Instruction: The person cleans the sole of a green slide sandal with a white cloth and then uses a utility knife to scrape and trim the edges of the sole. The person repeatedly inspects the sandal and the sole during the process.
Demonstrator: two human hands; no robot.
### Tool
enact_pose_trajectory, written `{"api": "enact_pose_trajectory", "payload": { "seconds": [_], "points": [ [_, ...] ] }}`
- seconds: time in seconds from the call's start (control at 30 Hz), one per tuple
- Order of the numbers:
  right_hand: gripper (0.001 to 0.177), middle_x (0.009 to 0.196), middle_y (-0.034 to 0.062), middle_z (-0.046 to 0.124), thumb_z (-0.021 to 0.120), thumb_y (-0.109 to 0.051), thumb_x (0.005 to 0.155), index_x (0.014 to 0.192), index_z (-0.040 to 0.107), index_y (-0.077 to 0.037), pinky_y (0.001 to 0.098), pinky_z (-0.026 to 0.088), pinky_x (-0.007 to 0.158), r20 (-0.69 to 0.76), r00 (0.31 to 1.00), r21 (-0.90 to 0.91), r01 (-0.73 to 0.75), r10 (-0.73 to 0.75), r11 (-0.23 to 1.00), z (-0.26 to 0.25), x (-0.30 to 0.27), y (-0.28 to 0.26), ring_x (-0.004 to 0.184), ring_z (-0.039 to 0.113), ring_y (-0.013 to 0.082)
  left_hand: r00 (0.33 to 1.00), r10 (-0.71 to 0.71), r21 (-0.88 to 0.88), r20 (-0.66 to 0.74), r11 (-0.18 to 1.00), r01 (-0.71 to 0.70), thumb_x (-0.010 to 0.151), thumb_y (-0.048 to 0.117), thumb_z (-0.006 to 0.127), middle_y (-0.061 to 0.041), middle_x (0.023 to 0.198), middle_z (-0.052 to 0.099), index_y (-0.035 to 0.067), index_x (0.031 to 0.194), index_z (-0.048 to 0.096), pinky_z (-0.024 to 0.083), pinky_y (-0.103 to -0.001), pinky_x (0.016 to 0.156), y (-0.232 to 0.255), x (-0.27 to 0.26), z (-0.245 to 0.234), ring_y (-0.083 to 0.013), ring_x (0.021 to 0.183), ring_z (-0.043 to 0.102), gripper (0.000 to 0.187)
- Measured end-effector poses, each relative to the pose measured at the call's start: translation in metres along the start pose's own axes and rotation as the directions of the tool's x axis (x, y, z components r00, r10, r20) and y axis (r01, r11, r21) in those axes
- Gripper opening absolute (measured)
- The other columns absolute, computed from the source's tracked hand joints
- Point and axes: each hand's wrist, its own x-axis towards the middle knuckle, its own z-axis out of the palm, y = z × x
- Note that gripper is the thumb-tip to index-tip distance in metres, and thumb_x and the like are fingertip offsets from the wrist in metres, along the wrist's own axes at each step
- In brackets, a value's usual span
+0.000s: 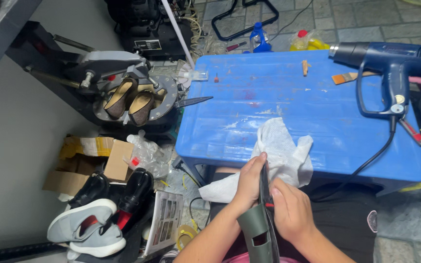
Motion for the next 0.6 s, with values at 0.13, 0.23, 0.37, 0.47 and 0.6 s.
{"api": "enact_pose_trajectory", "payload": {
  "seconds": [0.13, 0.23, 0.37, 0.47, 0.6],
  "points": [
    [0.023, 0.071, 0.0187, 0.058, 0.043, -0.019, 0.098, 0.084, 0.056, -0.005, 0.0454, 0.047, 0.062, 0.023, 0.999, 0.099, 0.024, -0.027, 0.995, -0.002, -0.003, 0.007, 0.067, 0.062, 0.0407, 0.997, -0.069, -0.024, -0.026, 0.997, 0.069, 0.1, 0.038, 0.06, 0.002, 0.061, 0.047, 0.012, 0.077, 0.057, 0.036, -0.026, 0.046, 0.006, -0.002, 0.005, -0.0094, 0.049, 0.043, 0.035],
    [0.026, 0.072, 0.0205, 0.058, 0.041, -0.02, 0.1, 0.085, 0.055, -0.004, 0.0471, 0.046, 0.064, 0.045, 0.997, 0.064, -0.065, 0.062, 0.996, 0.003, 0.024, 0.02, 0.071, 0.062, 0.0424, 0.999, -0.047, -0.067, -0.007, 0.997, 0.046, 0.102, 0.036, 0.059, 0.003, 0.064, 0.049, 0.012, 0.08, 0.058, 0.039, -0.025, 0.049, 0.006, -0.006, 0.007, -0.0076, 0.053, 0.045, 0.032],
    [0.026, 0.071, 0.0216, 0.058, 0.039, -0.02, 0.101, 0.086, 0.053, -0.004, 0.05, 0.044, 0.064, 0.05, 0.994, 0.036, -0.101, 0.099, 0.994, 0.005, 0.034, 0.018, 0.071, 0.061, 0.0432, 0.999, 0.012, -0.121, 0.033, 0.993, -0.008, 0.105, 0.033, 0.059, 0.004, 0.067, 0.049, 0.01, 0.081, 0.057, 0.04, -0.023, 0.054, 0.003, -0.004, 0.004, -0.0057, 0.058, 0.045, 0.033],
    [0.026, 0.073, 0.0204, 0.061, 0.039, -0.02, 0.101, 0.088, 0.056, -0.004, 0.0502, 0.044, 0.061, 0.002, 0.997, 0.001, -0.072, 0.072, 0.997, 0.004, 0.021, 0.012, 0.072, 0.062, 0.044, 1.0, -0.012, -0.124, 0.019, 0.992, 0.014, 0.104, 0.033, 0.061, 0.004, 0.068, 0.05, 0.009, 0.083, 0.059, 0.04, -0.023, 0.054, -0.002, -0.006, 0.003, -0.0055, 0.058, 0.046, 0.031],
    [0.029, 0.071, 0.0191, 0.054, 0.041, -0.02, 0.099, 0.079, 0.054, -0.004, 0.0449, 0.044, 0.063, 0.092, 0.993, 0.048, 0.073, -0.078, 0.996, 0.003, -0.027, -0.001, 0.066, 0.056, 0.0393, 0.995, -0.093, -0.056, -0.039, 0.994, 0.091, 0.099, 0.039, 0.063, 0.002, 0.061, 0.048, 0.009, 0.081, 0.059, 0.034, -0.024, 0.043, 0.01, -0.002, -0.001, -0.0071, 0.047, 0.044, 0.035]
  ]
}}
